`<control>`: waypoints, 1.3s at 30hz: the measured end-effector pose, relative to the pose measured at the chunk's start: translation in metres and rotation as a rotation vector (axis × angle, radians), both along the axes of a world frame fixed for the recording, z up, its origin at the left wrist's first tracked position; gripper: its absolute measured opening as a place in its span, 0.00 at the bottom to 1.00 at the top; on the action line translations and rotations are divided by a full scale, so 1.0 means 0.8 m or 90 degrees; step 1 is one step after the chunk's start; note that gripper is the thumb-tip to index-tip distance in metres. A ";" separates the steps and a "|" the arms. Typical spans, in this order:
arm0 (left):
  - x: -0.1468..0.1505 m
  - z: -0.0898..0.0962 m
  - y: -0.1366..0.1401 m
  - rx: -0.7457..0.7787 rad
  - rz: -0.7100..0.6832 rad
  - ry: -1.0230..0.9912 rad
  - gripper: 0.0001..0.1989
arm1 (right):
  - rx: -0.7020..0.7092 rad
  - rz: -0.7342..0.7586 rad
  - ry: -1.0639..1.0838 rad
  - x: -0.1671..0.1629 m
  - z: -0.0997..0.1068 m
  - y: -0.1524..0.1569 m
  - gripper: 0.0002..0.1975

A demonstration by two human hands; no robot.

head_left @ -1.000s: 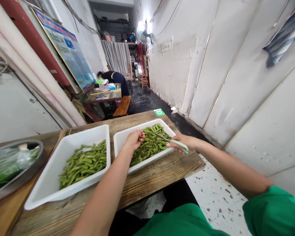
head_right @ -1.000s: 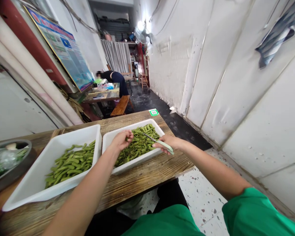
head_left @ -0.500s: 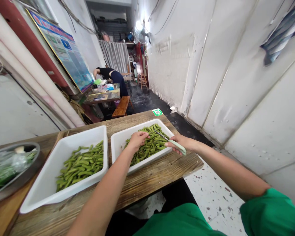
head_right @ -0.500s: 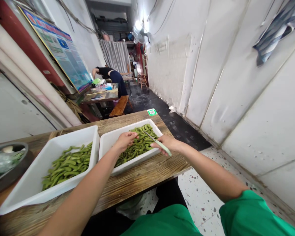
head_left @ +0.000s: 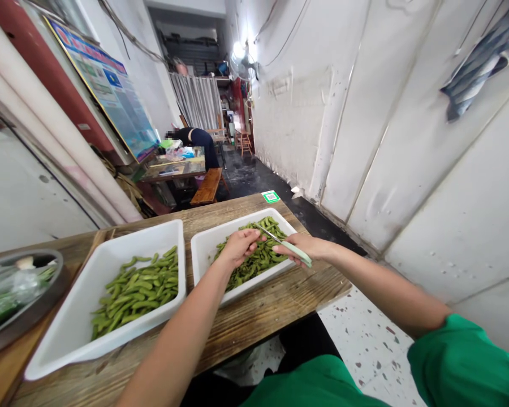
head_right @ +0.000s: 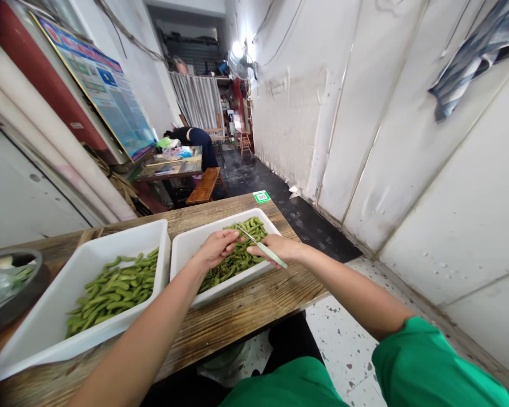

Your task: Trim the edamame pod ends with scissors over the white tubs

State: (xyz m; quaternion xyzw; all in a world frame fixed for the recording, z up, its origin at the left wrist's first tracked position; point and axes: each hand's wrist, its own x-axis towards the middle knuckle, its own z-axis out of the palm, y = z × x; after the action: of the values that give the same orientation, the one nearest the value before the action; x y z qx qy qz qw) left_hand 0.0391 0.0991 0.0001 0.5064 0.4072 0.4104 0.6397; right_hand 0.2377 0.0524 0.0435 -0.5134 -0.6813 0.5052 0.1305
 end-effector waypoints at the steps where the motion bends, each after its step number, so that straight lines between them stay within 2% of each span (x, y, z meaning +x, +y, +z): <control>1: 0.000 0.000 0.000 -0.007 -0.007 0.003 0.16 | 0.008 0.000 0.001 -0.001 -0.002 0.002 0.26; 6: -0.002 0.001 -0.003 -0.073 -0.030 0.023 0.11 | 0.039 -0.017 -0.010 0.000 -0.016 0.007 0.25; 10: -0.004 0.004 -0.003 -0.099 -0.044 -0.007 0.08 | 0.022 -0.041 -0.008 0.004 -0.012 0.003 0.24; 15: -0.010 0.004 0.002 -0.091 0.014 -0.093 0.08 | -0.013 -0.016 0.040 0.011 -0.003 -0.003 0.24; 19: -0.012 0.002 0.005 -0.094 0.056 -0.111 0.10 | -0.021 -0.014 0.077 0.013 -0.008 -0.003 0.24; 24: -0.012 0.009 0.002 -0.096 0.028 -0.119 0.07 | -0.035 -0.024 0.067 0.007 -0.015 0.001 0.24; 27: -0.010 0.012 0.000 -0.079 0.031 -0.106 0.06 | -0.041 -0.022 0.072 0.003 -0.012 0.001 0.25; 31: -0.008 0.010 0.000 -0.050 -0.014 -0.079 0.07 | -0.048 -0.013 0.073 -0.001 -0.006 -0.001 0.24; 35: -0.006 0.008 -0.001 -0.054 -0.040 -0.073 0.10 | -0.019 -0.020 0.066 -0.003 -0.007 0.000 0.24; 39: -0.005 0.009 -0.002 -0.068 -0.027 -0.070 0.08 | 0.012 -0.042 0.029 0.001 -0.012 0.001 0.24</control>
State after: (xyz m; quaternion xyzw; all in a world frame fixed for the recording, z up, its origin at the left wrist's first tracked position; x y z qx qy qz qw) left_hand 0.0351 0.0975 0.0070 0.4567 0.3821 0.4018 0.6957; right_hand 0.2382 0.0535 0.0337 -0.5230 -0.6654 0.5058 0.1672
